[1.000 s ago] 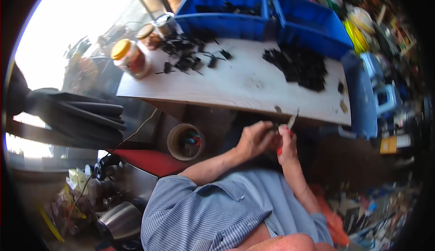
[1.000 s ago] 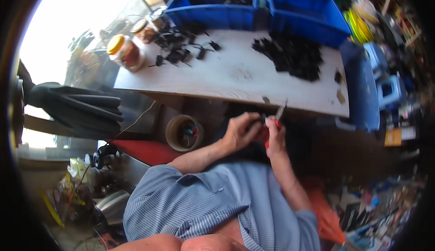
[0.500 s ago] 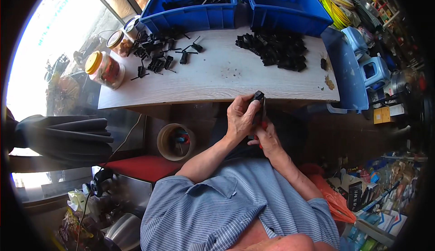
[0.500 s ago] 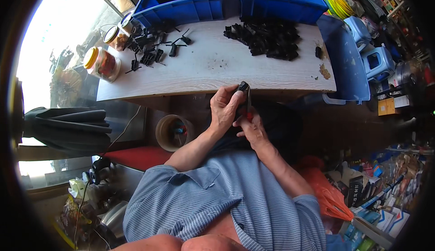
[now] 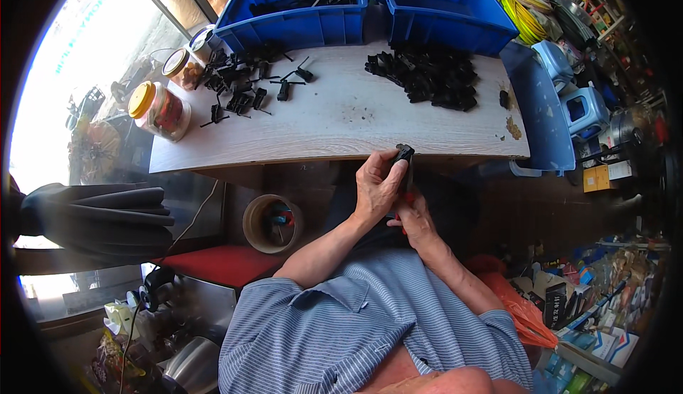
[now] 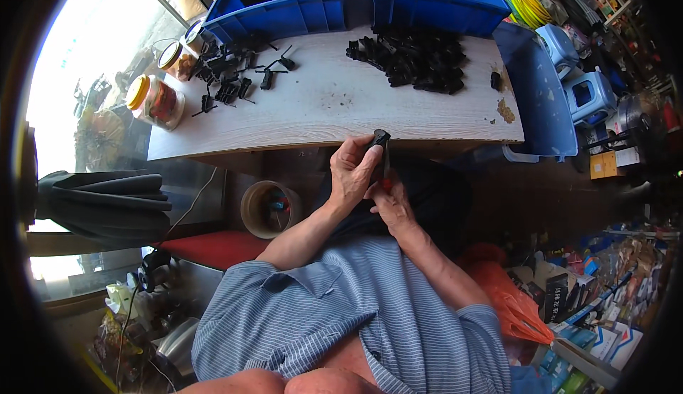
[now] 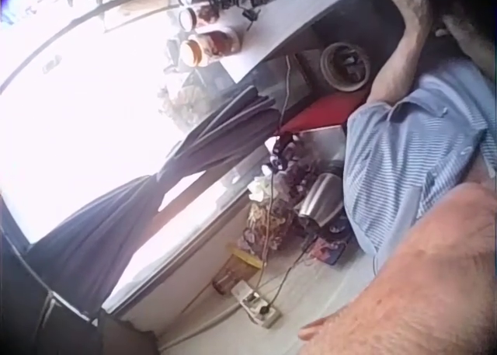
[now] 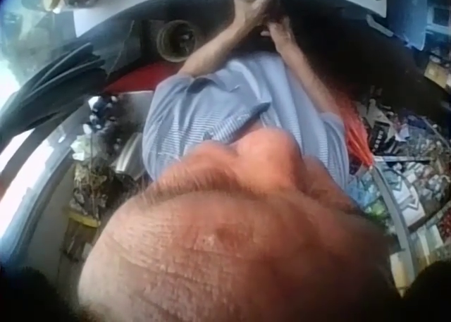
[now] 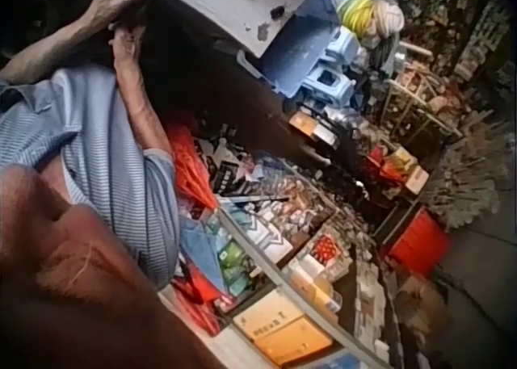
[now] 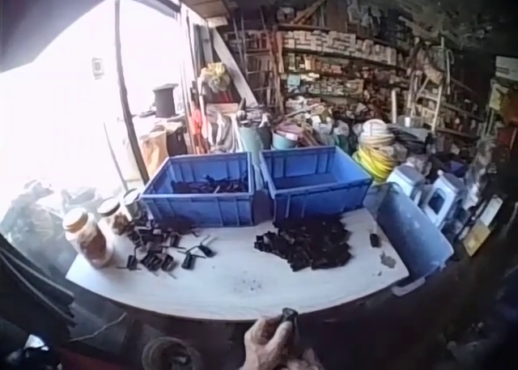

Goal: Assembling small plastic components using a hand tool at a workstation.

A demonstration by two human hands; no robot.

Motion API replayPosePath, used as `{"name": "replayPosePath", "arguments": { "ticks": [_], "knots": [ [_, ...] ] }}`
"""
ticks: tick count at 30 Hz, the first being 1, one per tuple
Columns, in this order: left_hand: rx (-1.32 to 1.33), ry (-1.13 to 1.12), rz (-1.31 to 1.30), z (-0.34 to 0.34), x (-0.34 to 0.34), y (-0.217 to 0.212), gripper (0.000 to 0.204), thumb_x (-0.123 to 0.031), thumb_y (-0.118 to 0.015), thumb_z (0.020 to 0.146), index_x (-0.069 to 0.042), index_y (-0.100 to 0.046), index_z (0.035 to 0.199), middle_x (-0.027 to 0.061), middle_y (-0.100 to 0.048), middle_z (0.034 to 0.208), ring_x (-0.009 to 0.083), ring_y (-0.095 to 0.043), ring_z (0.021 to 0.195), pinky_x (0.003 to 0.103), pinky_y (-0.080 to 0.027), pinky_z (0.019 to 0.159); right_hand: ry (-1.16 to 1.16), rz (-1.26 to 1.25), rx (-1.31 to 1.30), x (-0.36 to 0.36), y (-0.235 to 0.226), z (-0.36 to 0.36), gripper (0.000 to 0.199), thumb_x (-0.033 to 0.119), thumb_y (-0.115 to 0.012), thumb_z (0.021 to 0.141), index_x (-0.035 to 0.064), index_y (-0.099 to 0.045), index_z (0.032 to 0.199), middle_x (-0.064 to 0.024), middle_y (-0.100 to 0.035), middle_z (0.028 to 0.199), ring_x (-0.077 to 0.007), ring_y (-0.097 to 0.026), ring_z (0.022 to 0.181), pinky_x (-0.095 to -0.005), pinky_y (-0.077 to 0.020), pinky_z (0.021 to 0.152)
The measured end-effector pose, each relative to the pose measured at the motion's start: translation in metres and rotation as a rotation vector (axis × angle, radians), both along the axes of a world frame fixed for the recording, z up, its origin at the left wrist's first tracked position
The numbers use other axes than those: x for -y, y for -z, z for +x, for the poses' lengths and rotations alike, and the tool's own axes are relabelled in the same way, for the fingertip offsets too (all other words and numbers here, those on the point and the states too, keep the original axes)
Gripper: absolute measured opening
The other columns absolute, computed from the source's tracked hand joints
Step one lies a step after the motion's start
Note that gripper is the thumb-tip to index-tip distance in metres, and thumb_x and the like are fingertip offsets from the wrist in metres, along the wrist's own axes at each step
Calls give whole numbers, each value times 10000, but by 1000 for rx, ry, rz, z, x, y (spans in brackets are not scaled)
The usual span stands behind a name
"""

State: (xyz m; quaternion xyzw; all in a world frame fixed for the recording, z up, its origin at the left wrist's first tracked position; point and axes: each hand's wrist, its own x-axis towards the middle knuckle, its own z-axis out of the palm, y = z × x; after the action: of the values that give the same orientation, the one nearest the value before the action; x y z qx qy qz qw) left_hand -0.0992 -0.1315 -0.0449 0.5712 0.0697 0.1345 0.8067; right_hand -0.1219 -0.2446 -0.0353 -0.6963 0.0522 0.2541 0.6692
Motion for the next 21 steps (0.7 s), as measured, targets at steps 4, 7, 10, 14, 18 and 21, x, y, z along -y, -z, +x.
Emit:
{"name": "replayPosePath", "arguments": {
  "ticks": [4, 7, 10, 14, 18, 21],
  "knots": [
    [-22, 14, 15, -1, -1, 1, 205, -77, -661, 940, 37, -608, 1102, 14, -655, 862, 35, -568, 762, 201, -497, 675, -7, 3, -13, -1, -7, -1, 386, 324, -543, 868, 67, -535, 1156, -12, -613, 786, -107, -614, 745, -256, -508, 551],
    [-19, 0, 2, 0, 1, 4, 208, -79, -662, 940, 42, -608, 1101, 16, -655, 857, 34, -566, 748, 201, -495, 661, -6, -8, 5, -1, -8, -1, 391, 320, -539, 869, 56, -539, 1158, -15, -611, 777, -103, -612, 726, -257, -511, 541],
    [-31, -3, -4, -1, 2, 5, 211, -79, -663, 938, 44, -609, 1101, 18, -658, 846, 33, -564, 740, 201, -493, 655, -2, -24, 2, -1, -6, -1, 407, 311, -538, 869, 38, -533, 1170, -16, -610, 779, -103, -609, 711, -259, -518, 531],
    [-34, -7, 25, -1, 2, 6, 206, -78, -665, 937, 46, -612, 1093, 16, -661, 841, 32, -563, 739, 201, -490, 652, 33, -9, -24, -2, -3, -2, 410, 301, -554, 865, 19, -530, 1162, -20, -593, 762, -104, -603, 688, -267, -532, 516],
    [-18, -16, 93, 0, 4, 9, 189, -74, -675, 923, 51, -625, 1055, 16, -665, 809, 32, -558, 724, 209, -487, 638, 10, 48, -119, 5, 9, 2, 343, 279, -564, 898, 22, -528, 1123, -25, -561, 727, -97, -569, 595, -271, -534, 476],
    [-22, -30, 185, 2, 8, 11, 191, -79, -684, 911, 55, -629, 1036, 24, -664, 768, 33, -552, 695, 216, -484, 622, 13, 20, -168, 6, 15, 4, 319, 288, -582, 922, 30, -527, 1101, -24, -551, 714, -91, -545, 548, -271, -530, 457]
  ]
}}
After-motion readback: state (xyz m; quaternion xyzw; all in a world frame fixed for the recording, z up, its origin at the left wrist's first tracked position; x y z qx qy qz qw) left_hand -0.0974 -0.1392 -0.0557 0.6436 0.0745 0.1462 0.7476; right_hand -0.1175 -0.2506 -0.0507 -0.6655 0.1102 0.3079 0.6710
